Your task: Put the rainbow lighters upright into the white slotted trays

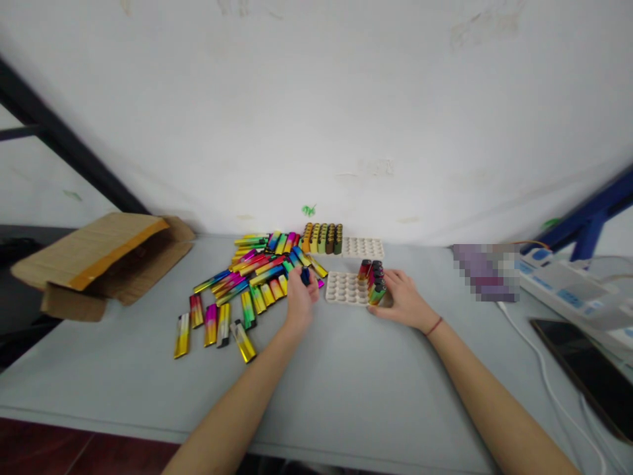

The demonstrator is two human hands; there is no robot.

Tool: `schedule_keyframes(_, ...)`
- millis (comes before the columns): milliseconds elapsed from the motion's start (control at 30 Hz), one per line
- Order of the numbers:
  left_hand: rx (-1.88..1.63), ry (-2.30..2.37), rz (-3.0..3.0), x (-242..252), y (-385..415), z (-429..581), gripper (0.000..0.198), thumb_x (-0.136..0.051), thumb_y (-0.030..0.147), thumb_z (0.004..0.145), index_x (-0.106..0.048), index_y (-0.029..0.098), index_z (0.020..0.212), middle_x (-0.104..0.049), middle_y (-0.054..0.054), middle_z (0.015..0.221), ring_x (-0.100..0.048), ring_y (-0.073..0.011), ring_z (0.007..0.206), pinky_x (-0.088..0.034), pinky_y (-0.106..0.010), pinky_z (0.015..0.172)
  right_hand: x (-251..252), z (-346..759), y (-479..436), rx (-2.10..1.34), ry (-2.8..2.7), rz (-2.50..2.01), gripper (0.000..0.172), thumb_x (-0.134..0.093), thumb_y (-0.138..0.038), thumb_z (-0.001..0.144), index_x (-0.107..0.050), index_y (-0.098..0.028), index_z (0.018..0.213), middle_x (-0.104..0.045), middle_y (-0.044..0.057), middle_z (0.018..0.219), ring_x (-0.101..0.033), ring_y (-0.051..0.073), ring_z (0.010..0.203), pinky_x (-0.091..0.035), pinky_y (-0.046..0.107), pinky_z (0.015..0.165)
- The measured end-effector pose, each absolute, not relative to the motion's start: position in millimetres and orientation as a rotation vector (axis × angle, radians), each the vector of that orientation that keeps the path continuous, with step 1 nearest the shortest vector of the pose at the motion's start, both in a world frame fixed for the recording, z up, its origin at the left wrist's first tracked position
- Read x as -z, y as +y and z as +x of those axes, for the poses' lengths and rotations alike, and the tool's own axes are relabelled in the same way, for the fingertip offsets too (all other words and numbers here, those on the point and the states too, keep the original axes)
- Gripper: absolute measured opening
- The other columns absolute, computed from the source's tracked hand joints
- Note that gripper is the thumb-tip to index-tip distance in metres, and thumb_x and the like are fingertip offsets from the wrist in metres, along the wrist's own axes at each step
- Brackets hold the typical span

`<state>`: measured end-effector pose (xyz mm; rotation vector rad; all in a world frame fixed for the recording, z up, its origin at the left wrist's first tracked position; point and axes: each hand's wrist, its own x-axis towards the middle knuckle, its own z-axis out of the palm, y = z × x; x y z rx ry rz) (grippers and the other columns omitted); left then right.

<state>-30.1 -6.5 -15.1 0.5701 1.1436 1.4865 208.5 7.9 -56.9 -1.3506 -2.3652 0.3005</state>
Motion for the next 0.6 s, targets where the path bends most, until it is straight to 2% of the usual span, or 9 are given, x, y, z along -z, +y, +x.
schedule_keyframes(233,-1.475,1.153,0.593,15.9,-7.8,-29.7,0.053,-0.044,0.066,0.085,-0.037,0.021,0.057,-0.022,0.009,0.044,-0.019,-0.0061,0.036,-0.015,-0.018,0.036,56.0,208.1,7.9,-0.3,-2.371,-1.35,0.067,-0.069,-0.051,0.074,-0.056,-0.018,0.131,-0.059,0.015,0.134,-0.048,0.036,0.117,-0.042,0.05,0.094)
schedule_keyframes(433,-1.499,1.224,0.543,11.8,-4.8,-30.4,0.042,-0.041,0.055,0.087,-0.038,0.022,0.062,-0.029,0.009,0.048,-0.02,-0.0059,0.036,-0.016,-0.018,0.036,56.5,208.2,7.8,-0.309,-2.364,-1.35,0.066,-0.07,-0.05,0.074,-0.056,-0.019,0.131,-0.059,0.014,0.135,-0.048,0.036,0.117,-0.041,0.051,0.095)
schedule_keyframes(600,-1.49,1.241,0.588,17.2,-5.6,-29.0,0.036,-0.037,0.046,0.087,-0.039,0.022,0.061,-0.028,0.008,0.046,-0.021,-0.0071,0.038,-0.016,-0.018,0.037,56.1,207.9,7.7,-0.305,-2.361,-1.353,0.067,-0.07,-0.05,0.074,-0.056,-0.016,0.129,-0.059,0.016,0.134,-0.048,0.036,0.117,-0.041,0.05,0.096)
